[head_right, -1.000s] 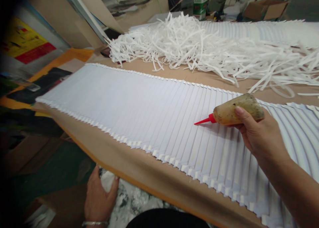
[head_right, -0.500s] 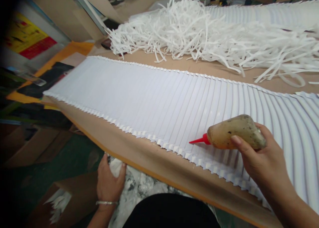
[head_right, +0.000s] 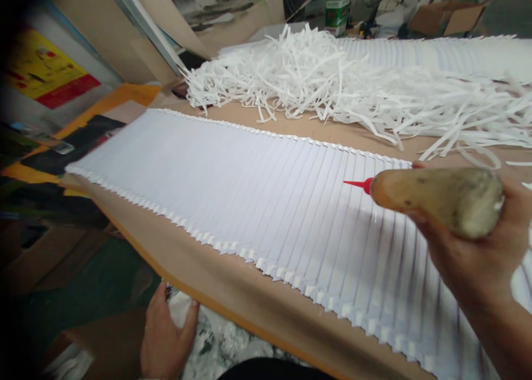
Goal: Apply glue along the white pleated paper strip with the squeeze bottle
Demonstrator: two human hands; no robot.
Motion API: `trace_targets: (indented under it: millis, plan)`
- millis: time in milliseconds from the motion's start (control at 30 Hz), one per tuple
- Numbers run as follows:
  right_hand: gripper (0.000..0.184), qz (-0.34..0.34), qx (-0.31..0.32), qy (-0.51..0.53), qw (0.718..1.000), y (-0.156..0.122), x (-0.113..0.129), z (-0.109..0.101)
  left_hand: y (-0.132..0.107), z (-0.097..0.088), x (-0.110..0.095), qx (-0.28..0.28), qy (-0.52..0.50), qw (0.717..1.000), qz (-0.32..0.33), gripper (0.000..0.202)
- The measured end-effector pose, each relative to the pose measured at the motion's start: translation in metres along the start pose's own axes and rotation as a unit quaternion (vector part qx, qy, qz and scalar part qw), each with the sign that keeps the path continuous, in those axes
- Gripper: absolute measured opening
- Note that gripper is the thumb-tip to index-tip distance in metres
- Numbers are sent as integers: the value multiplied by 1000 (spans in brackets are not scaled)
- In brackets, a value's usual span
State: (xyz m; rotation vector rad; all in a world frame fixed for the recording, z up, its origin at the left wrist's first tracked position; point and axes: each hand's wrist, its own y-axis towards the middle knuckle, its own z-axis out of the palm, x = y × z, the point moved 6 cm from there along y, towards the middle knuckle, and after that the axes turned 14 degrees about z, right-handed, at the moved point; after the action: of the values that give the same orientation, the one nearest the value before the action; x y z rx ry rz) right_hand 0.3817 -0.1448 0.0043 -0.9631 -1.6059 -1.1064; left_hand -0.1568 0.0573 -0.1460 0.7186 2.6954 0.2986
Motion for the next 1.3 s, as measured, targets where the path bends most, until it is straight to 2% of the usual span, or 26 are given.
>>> trace_targets:
  millis: [33,67,133,200,267,367,533,833,1000,1200,1300]
  plan:
    - [77,3,-2,48,999,21,-5,7,0,1,1,5,1,1000,0,92]
    - [65,25,14,109,994,43,-13,17,0,1,3,8,2,1000,-1,93]
    - [46,122,78,206,968,85,-35,43,0,1,5,10,4,1000,-8,94]
    - [39,202,101,248,942,115,-56,63,0,1,6,9,3,1000,-21,95]
    - [39,240,89,257,932,133,-73,75,1,1,7,11,2,1000,-28,97]
    - [42,248,76,257,931,144,-83,87,2,0,7,15,3,999,-36,99]
    - [36,226,66,241,941,152,-79,99,3,0,8,22,9,999,-45,98]
    - [43,218,69,198,953,149,-73,104,-1,2,11,23,7,999,-41,97]
    - [48,199,87,169,961,136,-65,99,-1,2,11,21,4,999,-29,96]
    - [31,193,105,131,967,107,-57,87,0,1,9,9,-7,1000,-26,94]
    - [30,182,115,149,965,88,-49,82,1,1,7,7,-11,1000,-20,94]
